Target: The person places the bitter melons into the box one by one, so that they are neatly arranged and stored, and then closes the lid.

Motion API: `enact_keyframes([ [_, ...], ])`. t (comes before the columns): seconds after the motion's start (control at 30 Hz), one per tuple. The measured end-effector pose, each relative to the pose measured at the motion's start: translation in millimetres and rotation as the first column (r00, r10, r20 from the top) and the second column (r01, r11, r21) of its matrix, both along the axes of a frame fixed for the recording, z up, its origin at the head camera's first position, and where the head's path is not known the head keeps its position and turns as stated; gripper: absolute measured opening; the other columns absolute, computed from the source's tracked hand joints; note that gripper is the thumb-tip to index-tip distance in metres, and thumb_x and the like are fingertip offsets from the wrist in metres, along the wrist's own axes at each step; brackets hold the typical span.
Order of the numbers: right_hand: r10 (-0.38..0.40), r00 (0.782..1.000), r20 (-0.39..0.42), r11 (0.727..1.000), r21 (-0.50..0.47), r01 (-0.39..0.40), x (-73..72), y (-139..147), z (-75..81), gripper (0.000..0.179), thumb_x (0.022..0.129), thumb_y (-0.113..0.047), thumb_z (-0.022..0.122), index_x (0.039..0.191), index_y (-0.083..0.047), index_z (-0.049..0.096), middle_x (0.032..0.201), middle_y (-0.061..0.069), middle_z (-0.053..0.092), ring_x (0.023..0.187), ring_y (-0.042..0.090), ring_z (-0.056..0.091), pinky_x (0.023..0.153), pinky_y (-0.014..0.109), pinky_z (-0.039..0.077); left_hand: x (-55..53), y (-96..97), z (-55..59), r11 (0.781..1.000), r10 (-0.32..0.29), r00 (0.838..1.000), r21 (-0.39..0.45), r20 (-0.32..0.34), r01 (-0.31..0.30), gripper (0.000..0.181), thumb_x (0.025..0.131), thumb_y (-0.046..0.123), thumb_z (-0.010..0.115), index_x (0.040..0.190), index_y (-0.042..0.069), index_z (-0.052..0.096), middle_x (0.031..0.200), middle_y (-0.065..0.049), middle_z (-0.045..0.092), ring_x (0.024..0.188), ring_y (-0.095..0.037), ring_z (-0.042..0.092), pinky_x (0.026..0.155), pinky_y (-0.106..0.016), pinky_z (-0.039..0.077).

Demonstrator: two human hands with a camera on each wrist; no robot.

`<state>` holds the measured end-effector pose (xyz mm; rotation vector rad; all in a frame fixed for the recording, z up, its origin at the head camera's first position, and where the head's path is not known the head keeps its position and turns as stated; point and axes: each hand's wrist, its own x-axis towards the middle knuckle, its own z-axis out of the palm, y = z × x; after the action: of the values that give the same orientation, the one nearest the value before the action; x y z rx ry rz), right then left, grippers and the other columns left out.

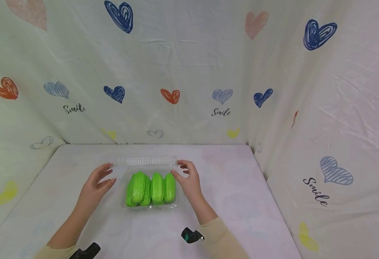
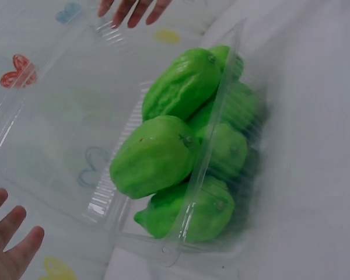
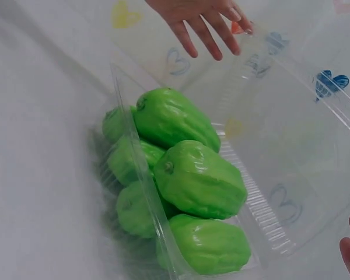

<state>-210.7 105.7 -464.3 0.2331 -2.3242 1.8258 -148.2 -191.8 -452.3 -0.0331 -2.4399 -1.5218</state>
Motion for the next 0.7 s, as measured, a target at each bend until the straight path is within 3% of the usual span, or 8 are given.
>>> enact_keyframes([
  [0.27,-0.015,1.0,0.025,0.999,-0.028,0.015,13.4,-2,-3.2,0.041,0.084,-0.01,0.077,0.121,-0.004,0.059,0.119,0.009,0.06,0.111,0.028,0.053,0.099,0.05,0.045,12.7,2.8,-5.4,0.999,-0.004,1.0,0.037,0.021,0.003,0.061,0.091,0.01,0.07,0.145,0.006,0.041,0.147,-0.014,0.042,0.131,-0.031,0.044,0.101,-0.034,0.044],
  [0.5,-0.032,0.998,0.056,0.999,-0.038,0.034,22.3,-2,-8.1,0.041,0.084,-0.01,0.077,0.12,-0.004,0.06,0.118,0.009,0.06,0.11,0.028,0.053,0.098,0.05,0.045,19.7,4.4,-11.0,0.997,0.009,0.999,0.074,0.049,-0.013,0.062,0.09,0.01,0.071,0.145,0.009,0.042,0.146,-0.012,0.043,0.131,-0.028,0.045,0.097,-0.017,0.045],
  [0.7,-0.026,0.998,0.053,0.999,-0.044,0.028,28.8,-2,-13.2,0.042,0.084,-0.011,0.077,0.12,-0.001,0.059,0.118,0.011,0.06,0.109,0.03,0.053,0.097,0.056,0.045,25.8,6.3,-16.5,0.996,0.023,0.998,0.088,0.063,-0.029,0.063,0.089,0.007,0.072,0.145,0.009,0.042,0.146,-0.013,0.042,0.13,-0.03,0.045,0.095,-0.014,0.045],
])
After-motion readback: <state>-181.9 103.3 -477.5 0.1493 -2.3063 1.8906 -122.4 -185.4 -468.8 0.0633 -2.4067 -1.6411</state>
